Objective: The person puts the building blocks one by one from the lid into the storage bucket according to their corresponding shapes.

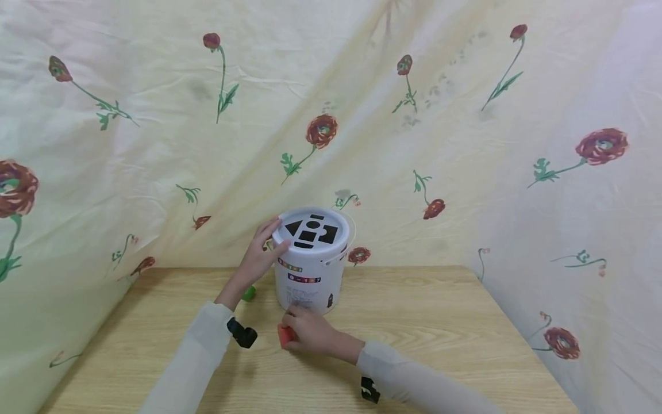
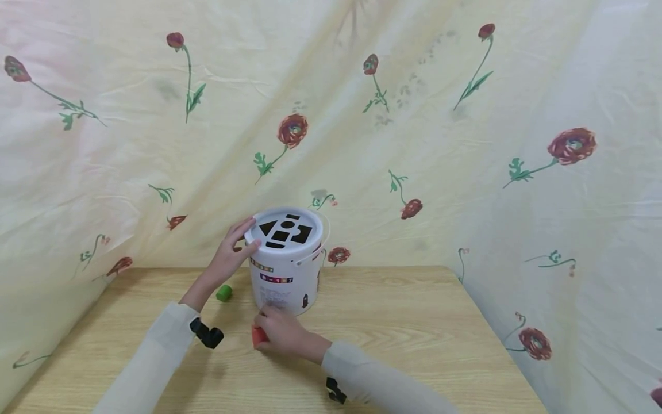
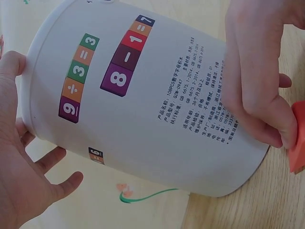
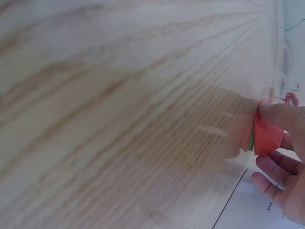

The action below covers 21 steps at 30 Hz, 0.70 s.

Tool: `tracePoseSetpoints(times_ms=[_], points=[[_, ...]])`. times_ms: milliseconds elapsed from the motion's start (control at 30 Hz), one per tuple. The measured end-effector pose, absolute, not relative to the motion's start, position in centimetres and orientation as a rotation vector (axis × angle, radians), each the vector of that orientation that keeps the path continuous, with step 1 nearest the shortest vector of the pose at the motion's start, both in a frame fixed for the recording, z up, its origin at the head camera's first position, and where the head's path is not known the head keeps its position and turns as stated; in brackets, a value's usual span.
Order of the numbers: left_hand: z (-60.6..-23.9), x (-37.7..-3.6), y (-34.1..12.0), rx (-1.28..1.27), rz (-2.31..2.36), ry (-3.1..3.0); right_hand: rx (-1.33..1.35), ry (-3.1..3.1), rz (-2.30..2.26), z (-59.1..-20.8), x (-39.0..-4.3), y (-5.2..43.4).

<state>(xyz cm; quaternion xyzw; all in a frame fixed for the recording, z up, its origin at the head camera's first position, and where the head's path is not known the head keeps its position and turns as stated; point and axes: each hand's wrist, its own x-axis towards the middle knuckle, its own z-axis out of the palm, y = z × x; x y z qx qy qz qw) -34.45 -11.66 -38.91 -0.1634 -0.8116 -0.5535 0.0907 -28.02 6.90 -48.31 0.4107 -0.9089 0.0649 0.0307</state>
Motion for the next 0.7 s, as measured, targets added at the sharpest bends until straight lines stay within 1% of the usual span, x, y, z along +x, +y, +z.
tracePoseSetpoints(times_ms=[300,700], points=[[-38.78,-34.30,-11.65,-0.483,-1.661,-2.408,1.321,-2.801,0.221,-48.24,-27.77,7.06],[-38.81,-34.26,-11.61,-0.478,-1.655,-2.410,1.324,-2.729,0.164,-48.57,-27.26,7.19]])
